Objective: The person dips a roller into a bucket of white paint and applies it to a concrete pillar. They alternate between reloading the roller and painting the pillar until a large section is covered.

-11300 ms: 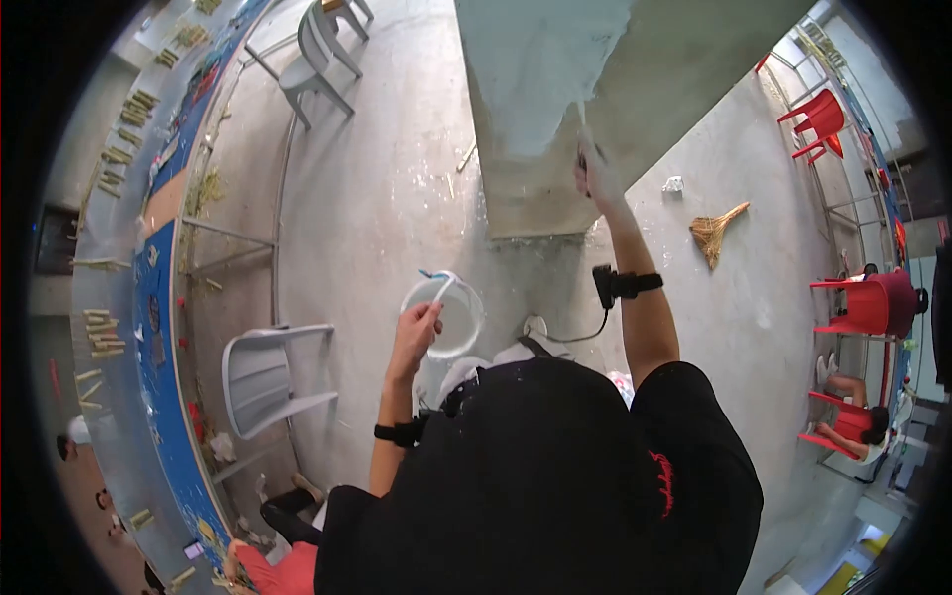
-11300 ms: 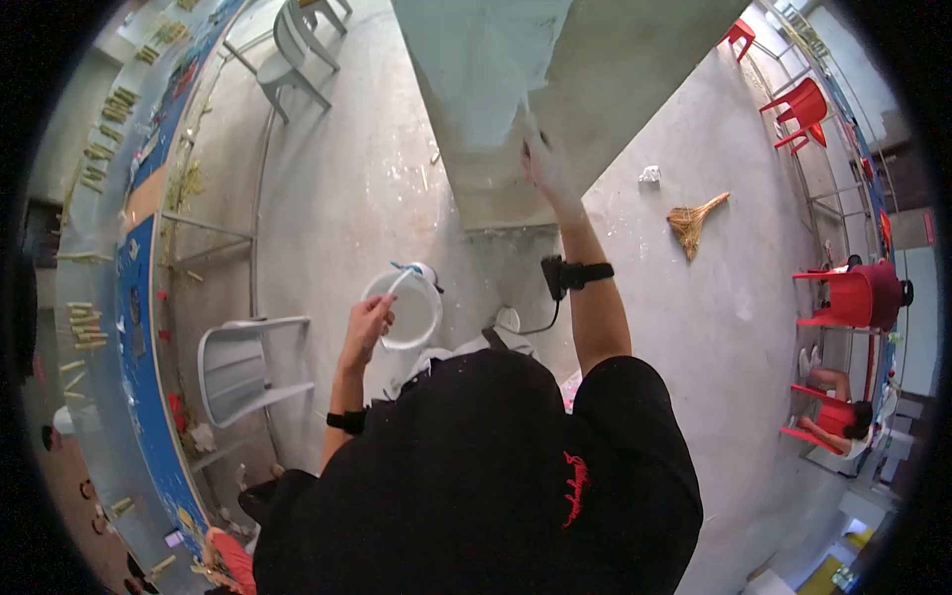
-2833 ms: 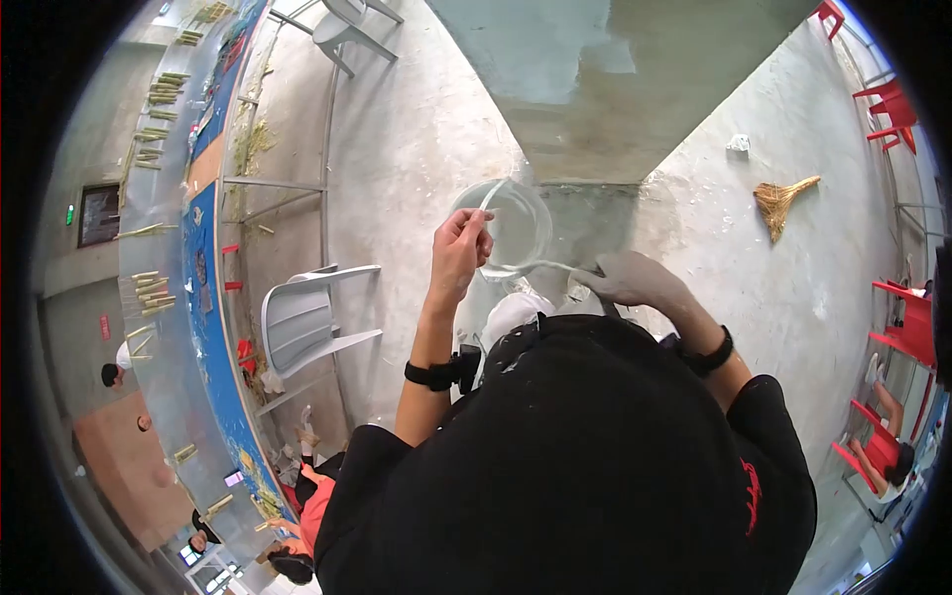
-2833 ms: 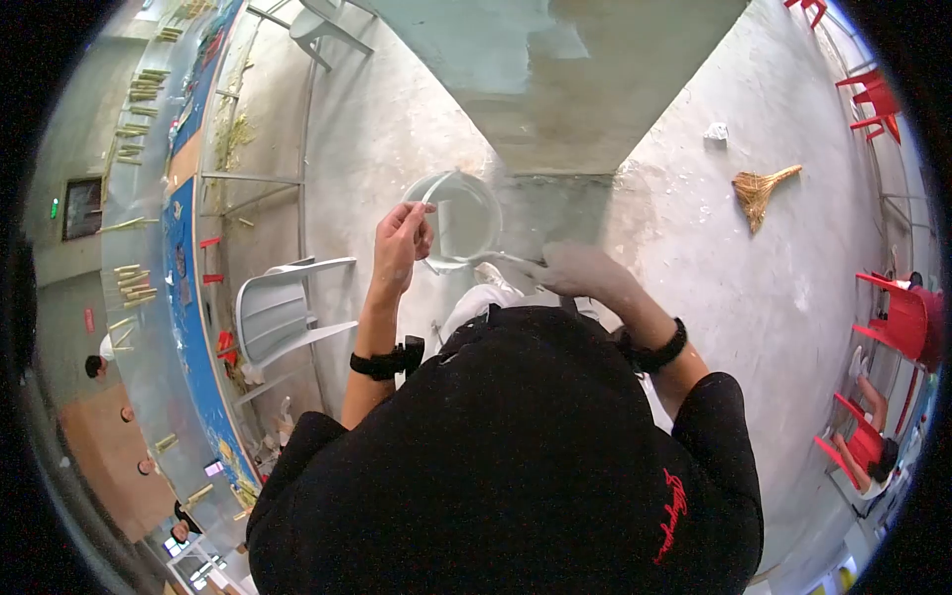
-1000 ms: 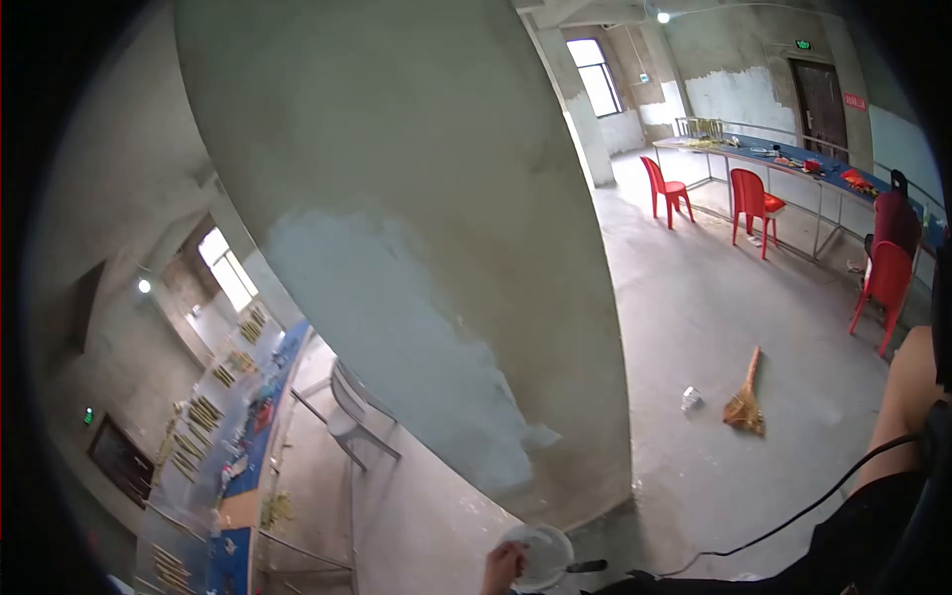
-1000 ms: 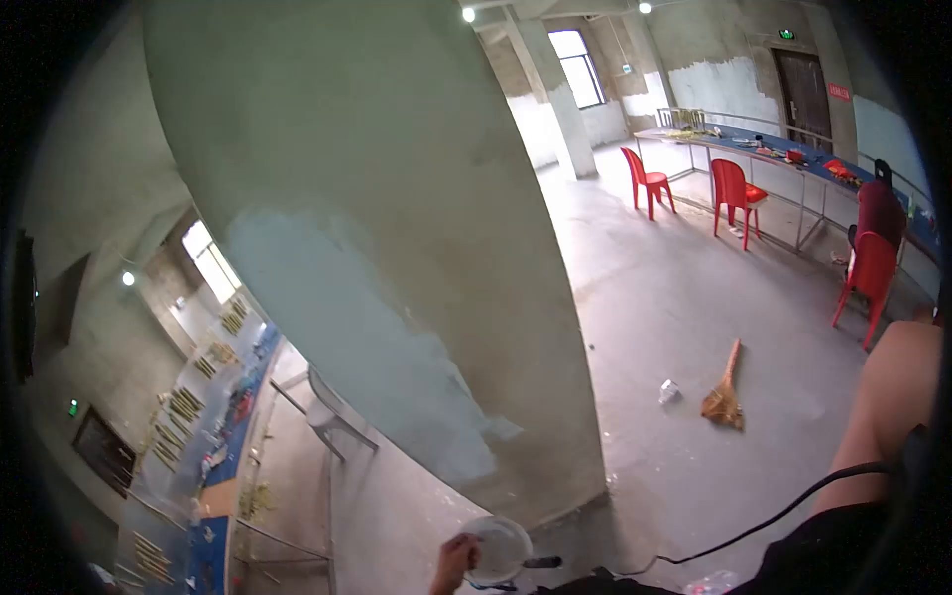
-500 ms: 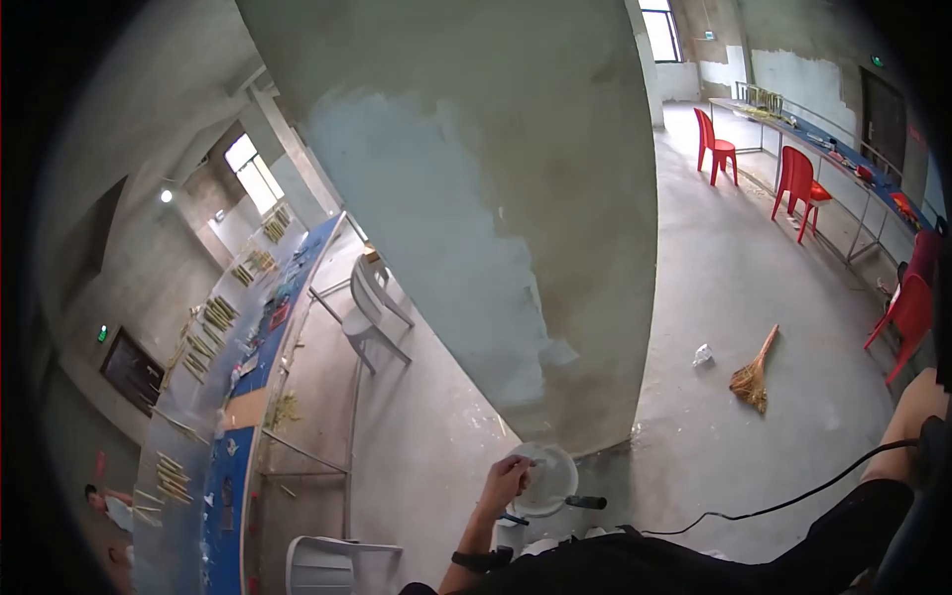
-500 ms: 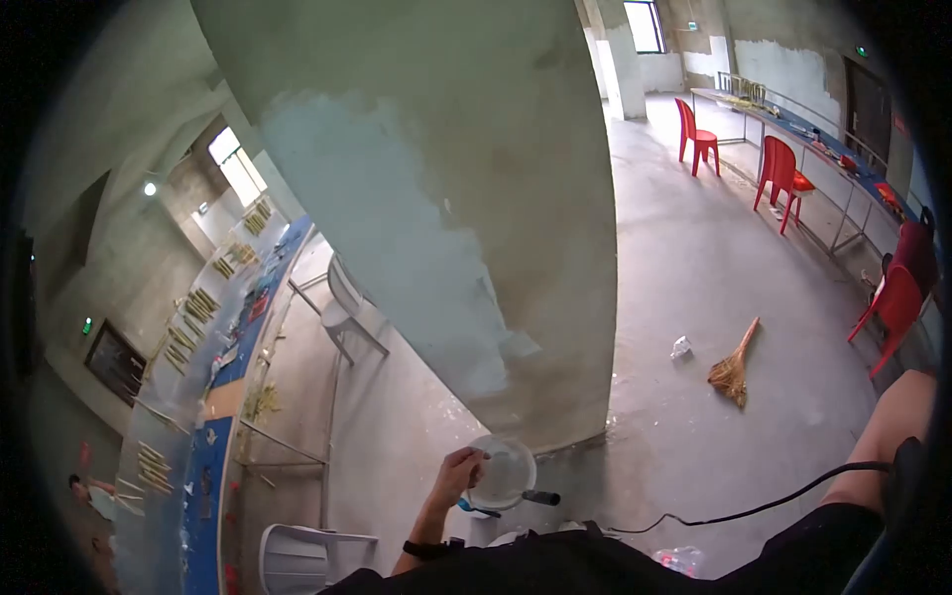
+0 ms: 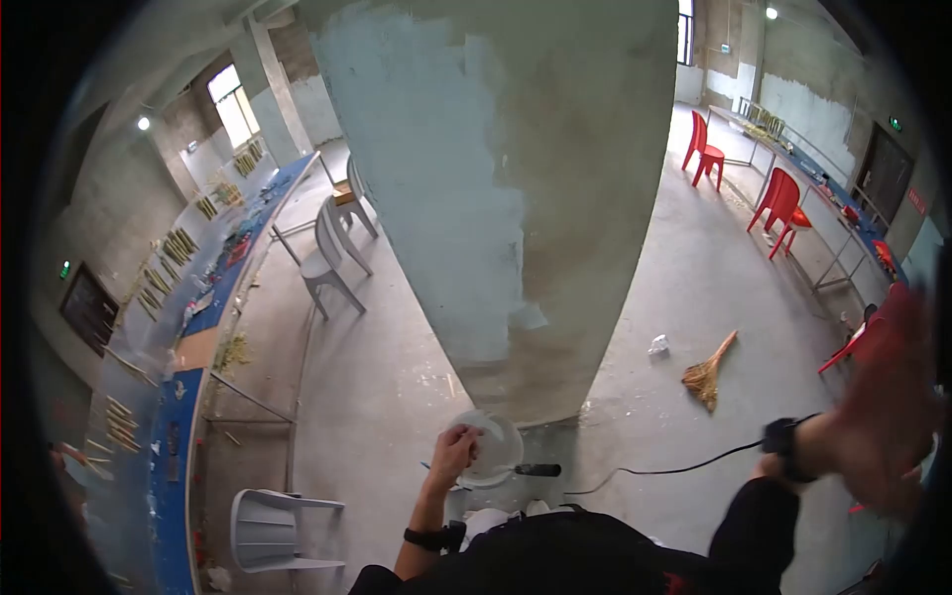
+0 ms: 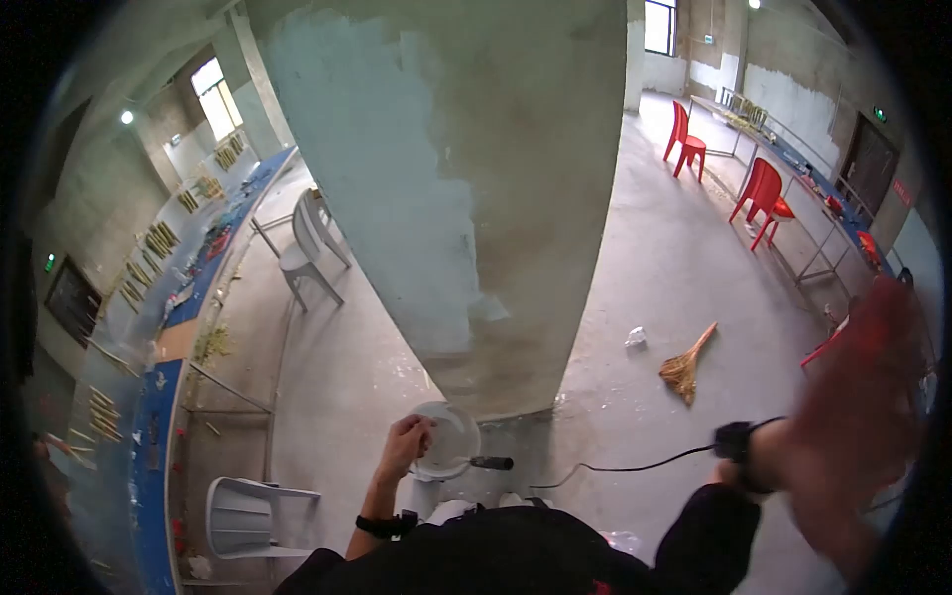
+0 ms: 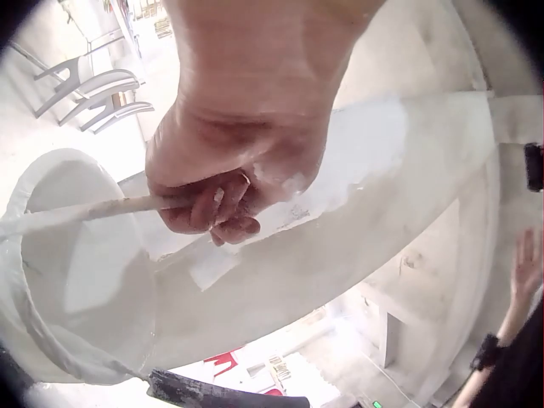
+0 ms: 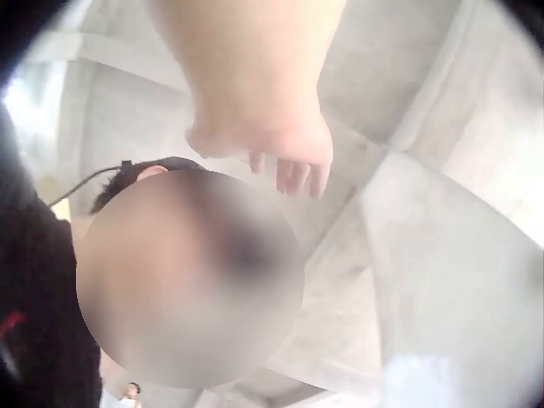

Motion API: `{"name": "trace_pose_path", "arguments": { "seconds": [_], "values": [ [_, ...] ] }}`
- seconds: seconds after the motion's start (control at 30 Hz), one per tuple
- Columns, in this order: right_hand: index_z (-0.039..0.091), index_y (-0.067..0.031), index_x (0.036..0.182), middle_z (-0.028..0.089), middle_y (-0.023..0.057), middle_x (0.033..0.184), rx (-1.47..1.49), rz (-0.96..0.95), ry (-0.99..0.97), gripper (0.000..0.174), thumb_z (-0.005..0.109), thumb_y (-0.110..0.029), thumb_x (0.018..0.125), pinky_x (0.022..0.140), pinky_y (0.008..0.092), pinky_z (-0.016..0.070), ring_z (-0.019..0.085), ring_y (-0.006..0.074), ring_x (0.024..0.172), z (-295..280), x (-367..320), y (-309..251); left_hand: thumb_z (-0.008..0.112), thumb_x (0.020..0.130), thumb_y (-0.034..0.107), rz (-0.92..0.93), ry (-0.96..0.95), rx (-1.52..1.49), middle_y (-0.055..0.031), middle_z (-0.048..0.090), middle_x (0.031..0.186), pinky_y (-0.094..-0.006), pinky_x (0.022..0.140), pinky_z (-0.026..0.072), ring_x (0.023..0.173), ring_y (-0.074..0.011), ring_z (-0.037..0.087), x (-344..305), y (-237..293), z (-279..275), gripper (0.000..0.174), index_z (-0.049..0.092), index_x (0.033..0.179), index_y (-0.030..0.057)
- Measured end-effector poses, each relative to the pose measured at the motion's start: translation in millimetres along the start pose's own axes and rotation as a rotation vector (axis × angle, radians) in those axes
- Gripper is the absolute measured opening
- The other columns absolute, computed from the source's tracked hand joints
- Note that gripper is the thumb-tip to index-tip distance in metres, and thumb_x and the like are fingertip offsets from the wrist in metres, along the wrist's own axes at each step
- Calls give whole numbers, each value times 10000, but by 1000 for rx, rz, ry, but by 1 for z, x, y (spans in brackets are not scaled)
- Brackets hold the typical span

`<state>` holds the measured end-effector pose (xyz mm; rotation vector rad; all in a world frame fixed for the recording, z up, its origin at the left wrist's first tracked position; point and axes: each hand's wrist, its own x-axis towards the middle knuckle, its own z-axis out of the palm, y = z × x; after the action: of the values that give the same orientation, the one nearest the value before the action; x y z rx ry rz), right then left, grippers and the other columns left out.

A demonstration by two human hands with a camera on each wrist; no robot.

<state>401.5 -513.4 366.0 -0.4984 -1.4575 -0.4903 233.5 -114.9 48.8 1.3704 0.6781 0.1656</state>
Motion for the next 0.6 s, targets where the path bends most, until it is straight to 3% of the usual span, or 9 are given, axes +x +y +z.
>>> {"name": "trace_pose_path", "arguments": {
  "seconds": [0.03,0.07,0.13,0.17,0.23,0.27,0.4,0.53,0.6],
  "values": [
    [369,65,1303,389,272,1329,-263,245,-202,689,404,-487,892,1052,463,313,377,375,1255,15,-7,30,511,939,218,0,9,-20,9,504,587,-199,416,333,478,-57,444,-5,5,1,233,629,911,19],
    [477,41,1213,518,204,1213,-640,675,-175,584,339,-449,926,1003,435,364,495,310,1150,0,-48,47,511,939,218,-7,3,-31,9,504,587,-199,416,333,478,-57,444,-10,7,0,233,629,911,19],
    [497,4,1222,604,133,1114,-618,962,-347,444,611,-194,841,926,334,422,570,223,1042,39,-94,97,512,935,216,14,14,-108,4,502,595,-199,398,304,458,-61,418,-13,11,1,217,604,914,21],
    [524,2,1187,593,169,1128,-693,1200,-453,416,618,-186,829,901,355,445,578,273,1026,48,-130,114,512,935,216,8,15,-119,4,502,595,-199,398,304,458,-61,418,-13,11,1,217,604,914,21],
    [507,-30,1221,568,226,1146,-653,1375,-651,487,631,-286,826,878,408,460,566,378,1027,70,-203,129,509,941,227,18,58,-164,1,502,592,-197,397,300,453,-62,415,-15,9,2,229,601,913,20],
    [495,-43,1241,572,232,1133,-673,1247,-688,526,607,-365,839,864,415,466,571,364,1025,75,-265,138,507,948,232,3,69,-206,7,507,587,-206,401,292,451,-54,403,-16,10,2,228,609,913,31],
    [562,-42,1150,608,229,1045,-601,1435,-688,493,607,-404,820,795,419,491,597,358,953,134,-292,123,499,954,231,72,138,-133,15,496,589,-208,406,294,468,-50,409,-21,7,3,235,604,917,24],
    [652,-48,802,627,163,686,-729,1400,-1155,321,647,-364,752,614,431,508,627,349,650,133,-296,143,492,954,202,50,178,-156,3,495,597,-211,423,306,478,-61,416,-29,7,10,213,594,924,16],
    [656,-54,762,615,152,633,-755,1274,-1162,316,633,-369,765,590,422,510,626,334,609,136,-305,148,491,951,211,0,156,-168,9,492,616,-199,452,313,506,-61,429,-31,11,11,211,594,923,29]
  ]
}}
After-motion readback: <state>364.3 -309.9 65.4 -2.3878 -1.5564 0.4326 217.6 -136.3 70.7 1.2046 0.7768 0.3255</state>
